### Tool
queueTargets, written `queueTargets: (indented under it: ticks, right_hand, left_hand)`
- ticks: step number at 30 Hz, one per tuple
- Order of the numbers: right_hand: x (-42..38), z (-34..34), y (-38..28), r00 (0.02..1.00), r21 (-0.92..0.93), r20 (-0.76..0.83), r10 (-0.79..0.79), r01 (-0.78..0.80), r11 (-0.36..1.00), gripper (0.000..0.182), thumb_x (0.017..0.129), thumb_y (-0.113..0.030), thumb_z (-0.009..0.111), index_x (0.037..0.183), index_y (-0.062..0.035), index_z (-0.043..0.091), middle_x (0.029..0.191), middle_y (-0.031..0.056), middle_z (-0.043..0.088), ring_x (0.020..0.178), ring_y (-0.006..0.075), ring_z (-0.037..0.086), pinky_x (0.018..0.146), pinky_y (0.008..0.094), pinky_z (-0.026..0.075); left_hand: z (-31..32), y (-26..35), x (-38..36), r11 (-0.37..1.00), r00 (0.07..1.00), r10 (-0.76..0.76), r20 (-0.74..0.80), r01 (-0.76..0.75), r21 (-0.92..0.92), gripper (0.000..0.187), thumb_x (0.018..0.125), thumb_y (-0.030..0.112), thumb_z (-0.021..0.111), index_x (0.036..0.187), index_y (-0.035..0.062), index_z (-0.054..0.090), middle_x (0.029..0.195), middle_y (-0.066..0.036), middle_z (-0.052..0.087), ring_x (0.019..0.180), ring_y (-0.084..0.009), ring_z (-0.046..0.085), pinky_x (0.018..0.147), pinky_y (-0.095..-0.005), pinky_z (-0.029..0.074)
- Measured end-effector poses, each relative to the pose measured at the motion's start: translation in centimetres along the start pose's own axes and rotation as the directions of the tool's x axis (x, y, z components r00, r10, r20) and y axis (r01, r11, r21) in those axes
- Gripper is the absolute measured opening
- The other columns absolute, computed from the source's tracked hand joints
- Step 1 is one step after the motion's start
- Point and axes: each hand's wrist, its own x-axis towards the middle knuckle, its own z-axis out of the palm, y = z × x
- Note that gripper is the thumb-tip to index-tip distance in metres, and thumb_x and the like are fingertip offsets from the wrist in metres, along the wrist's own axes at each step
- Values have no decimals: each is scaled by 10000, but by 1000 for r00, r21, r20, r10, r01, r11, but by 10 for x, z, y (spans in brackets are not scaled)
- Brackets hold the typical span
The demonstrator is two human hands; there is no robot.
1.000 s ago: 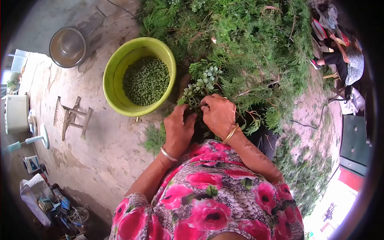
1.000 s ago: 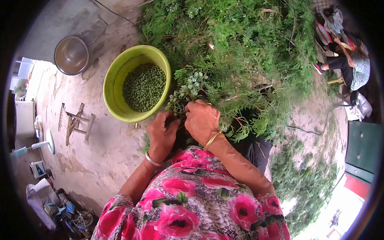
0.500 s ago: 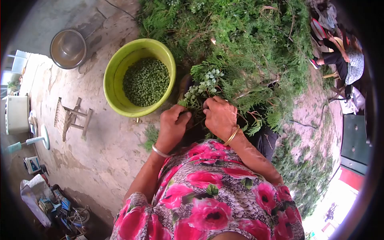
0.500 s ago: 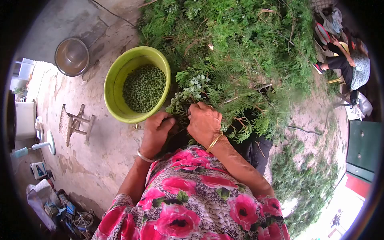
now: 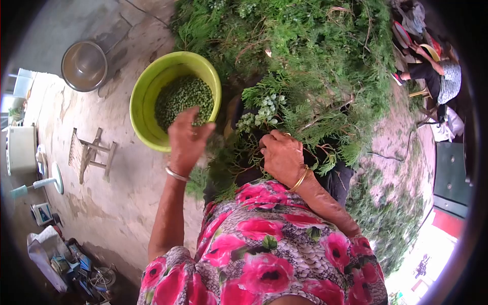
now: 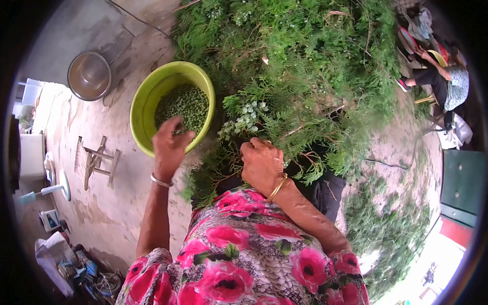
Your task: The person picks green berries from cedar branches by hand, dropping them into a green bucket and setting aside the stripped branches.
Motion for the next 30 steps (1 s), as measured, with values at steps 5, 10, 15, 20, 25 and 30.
queueTargets:
  ticks: [5, 10, 15, 20, 25, 30]
  right_hand:
    - [2, 0, -2, 999, -65, 23, 24, -23, 998, 88, 712, -90, 613, 796, -74, 592, 859, 105, 575, 819, 320, 600, 690, 446, 484]
    - [0, -1, -1, 999, -60, -21, -46, 44, 997, 106, 728, -78, 620, 833, -66, 609, 832, 119, 586, 790, 339, 601, 680, 429, 486]
    - [6, 1, -1, 914, 265, -271, 301, -229, 937, 165, 759, -71, 629, 921, -40, 635, 812, 170, 654, 749, 368, 633, 691, 437, 503]
    - [12, 5, 5, 899, 330, -271, 344, -249, 911, 208, 762, -102, 617, 951, -36, 672, 772, 225, 644, 728, 390, 641, 664, 444, 512]
    - [19, 6, 19, 925, 611, -76, 373, -252, 750, 219, 719, -39, 587, 909, -2, 689, 787, 208, 659, 726, 299, 674, 686, 343, 520]
    - [18, 23, 28, 912, 724, -51, 406, -246, 644, 280, 688, 41, 525, 918, 12, 682, 842, 195, 678, 781, 272, 678, 735, 323, 515]
  left_hand:
    - [46, 35, 5, 950, 942, 299, 153, -309, 47, 367, 727, 133, 764, 1055, 28, 638, 872, -156, 625, 648, -288, 619, 561, -345, 486]
    - [63, 49, 29, 882, 870, 374, 323, -441, 167, 298, 718, 150, 729, 974, 22, 649, 784, -157, 595, 727, -351, 590, 635, -422, 459]
    - [72, 41, 24, 919, 893, 376, 246, -394, 26, 165, 702, 58, 691, 826, -6, 603, 745, -170, 589, 697, -370, 590, 613, -427, 456]
    - [70, 59, 6, 913, 903, 359, 234, -392, 109, 170, 711, 26, 678, 834, 0, 563, 732, -172, 580, 672, -386, 578, 576, -431, 451]
    - [69, 59, -7, 979, 949, 194, 249, -173, -105, 201, 727, -16, 688, 887, -17, 568, 777, -129, 618, 641, -240, 614, 561, -336, 465]
    - [63, 57, -19, 947, 951, 6, 310, 94, -307, 311, 726, -13, 727, 996, -61, 579, 867, -54, 635, 794, -119, 626, 676, -257, 527]
